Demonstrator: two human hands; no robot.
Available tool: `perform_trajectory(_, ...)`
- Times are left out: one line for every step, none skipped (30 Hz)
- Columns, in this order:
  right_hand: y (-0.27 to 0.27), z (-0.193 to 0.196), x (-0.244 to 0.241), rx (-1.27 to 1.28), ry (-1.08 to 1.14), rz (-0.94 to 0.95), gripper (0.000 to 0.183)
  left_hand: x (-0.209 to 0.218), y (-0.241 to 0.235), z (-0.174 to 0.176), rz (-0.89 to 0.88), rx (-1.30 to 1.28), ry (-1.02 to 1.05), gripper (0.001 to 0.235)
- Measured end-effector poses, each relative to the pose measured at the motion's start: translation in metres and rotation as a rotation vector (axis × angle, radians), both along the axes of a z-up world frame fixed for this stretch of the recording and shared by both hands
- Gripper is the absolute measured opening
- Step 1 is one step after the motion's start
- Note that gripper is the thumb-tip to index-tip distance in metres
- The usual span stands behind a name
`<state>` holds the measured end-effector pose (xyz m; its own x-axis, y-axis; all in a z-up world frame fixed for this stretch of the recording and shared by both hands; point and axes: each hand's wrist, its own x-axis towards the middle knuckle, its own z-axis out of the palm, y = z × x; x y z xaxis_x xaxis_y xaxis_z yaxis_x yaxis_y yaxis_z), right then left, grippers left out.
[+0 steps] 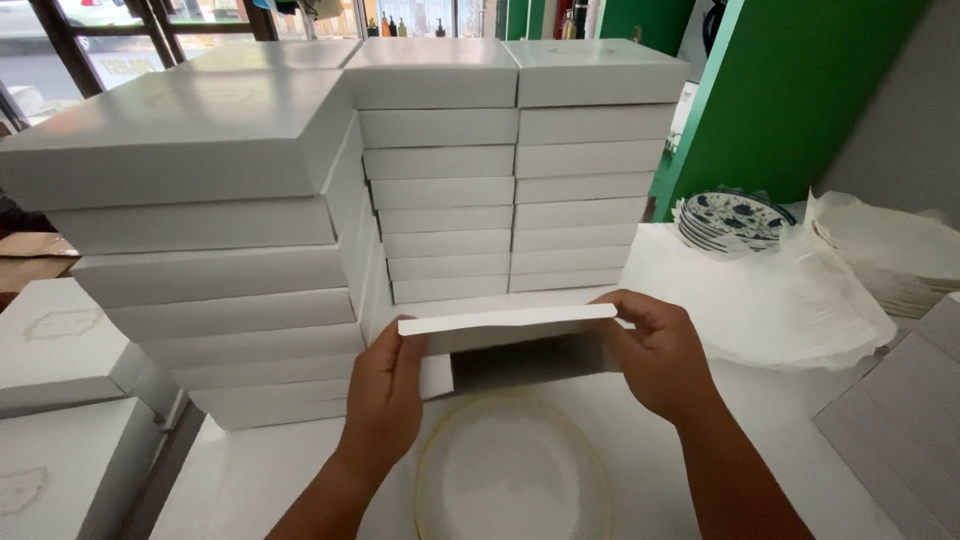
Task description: The person places a white plate with a yellow rim onto a sheet of tissue paper, then inserts the wrapped plate into a white rectangular box. The person closes the box and stacks it with other boxes. This process is repeated for multiple plates throughout the clip.
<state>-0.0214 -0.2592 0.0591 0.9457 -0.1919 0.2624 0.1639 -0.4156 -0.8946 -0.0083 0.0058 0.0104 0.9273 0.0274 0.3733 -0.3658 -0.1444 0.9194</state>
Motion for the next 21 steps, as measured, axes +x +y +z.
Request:
perform_trajectory(-0.003,-0.003,0.001,-0.018,-0.046,-0.001,0.021,-0.004,-0.001,0.005,0.001,0.082,-0.041,0.032)
perform_trajectory(-0.002,-0.002,0.000,-0.019,-0.047,-0.003,0.021,-0.005,-0.003,0.010,0.000,0.082,-0.043,0.032)
perform_trajectory(-0.001,0.000,-0.001,-0.027,-0.047,-0.022,0.021,-0.006,-0.004,0.014,0.050,0.222,0.035,0.021)
perform_trajectory(0.000,0.000,-0.002,-0.036,-0.046,-0.038,0.021,-0.007,-0.005,0.017,0.102,0.361,0.113,0.030)
perform_trajectory(-0.002,-0.001,-0.001,-0.037,-0.047,-0.036,0.021,-0.006,-0.006,0.015,0.104,0.360,0.112,0.030)
perform_trajectory(-0.004,-0.004,0.000,-0.058,-0.072,-0.018,0.022,-0.005,-0.008,0.014,0.156,0.415,0.136,0.047)
perform_trajectory(-0.005,-0.006,0.001,-0.078,-0.097,0.000,0.023,-0.004,-0.009,0.012,0.208,0.469,0.159,0.068)
perform_trajectory(-0.006,-0.006,0.001,-0.078,-0.095,0.000,0.023,-0.004,-0.008,0.012,0.207,0.469,0.161,0.068)
perform_trajectory(-0.007,-0.006,0.002,-0.089,-0.099,-0.008,0.021,-0.005,-0.008,0.013,0.191,0.459,0.173,0.063)
perform_trajectory(-0.009,-0.006,0.002,-0.100,-0.104,-0.018,0.020,-0.006,-0.008,0.014,0.174,0.448,0.185,0.058)
perform_trajectory(-0.011,-0.007,0.003,-0.101,-0.103,-0.019,0.020,-0.009,-0.007,0.016,0.172,0.448,0.186,0.058)
perform_trajectory(-0.013,-0.006,0.004,-0.114,-0.112,-0.032,0.021,-0.012,-0.007,0.020,0.114,0.374,0.165,0.052)
perform_trajectory(-0.015,-0.006,0.006,-0.126,-0.121,-0.045,0.023,-0.015,-0.006,0.024,0.055,0.300,0.143,0.047)
perform_trajectory(-0.014,-0.002,0.006,-0.126,-0.120,-0.044,0.023,-0.012,-0.003,0.020,0.057,0.300,0.144,0.047)
perform_trajectory(-0.014,0.001,0.006,-0.074,-0.079,-0.086,0.023,-0.009,0.000,0.016,0.037,0.177,0.059,0.037)
perform_trajectory(-0.014,0.005,0.005,-0.022,-0.039,-0.133,0.022,-0.006,0.002,0.012,0.014,0.054,-0.026,0.032)
perform_trajectory(-0.011,0.008,0.003,-0.022,-0.038,-0.136,0.022,-0.005,0.007,0.012,0.011,0.054,-0.025,0.032)
perform_trajectory(-0.009,0.013,0.001,0.022,0.011,-0.158,0.022,-0.003,0.011,0.013,0.001,0.079,-0.086,0.024)
perform_trajectory(-0.006,0.018,-0.001,0.066,0.059,-0.179,0.022,-0.001,0.015,0.013,-0.009,0.105,-0.148,0.017)
perform_trajectory(-0.005,0.020,-0.002,0.065,0.059,-0.180,0.022,0.002,0.019,0.013,-0.010,0.104,-0.148,0.017)
perform_trajectory(-0.004,0.022,-0.004,0.092,0.073,-0.176,0.021,0.005,0.023,0.013,-0.048,0.189,-0.194,0.017)
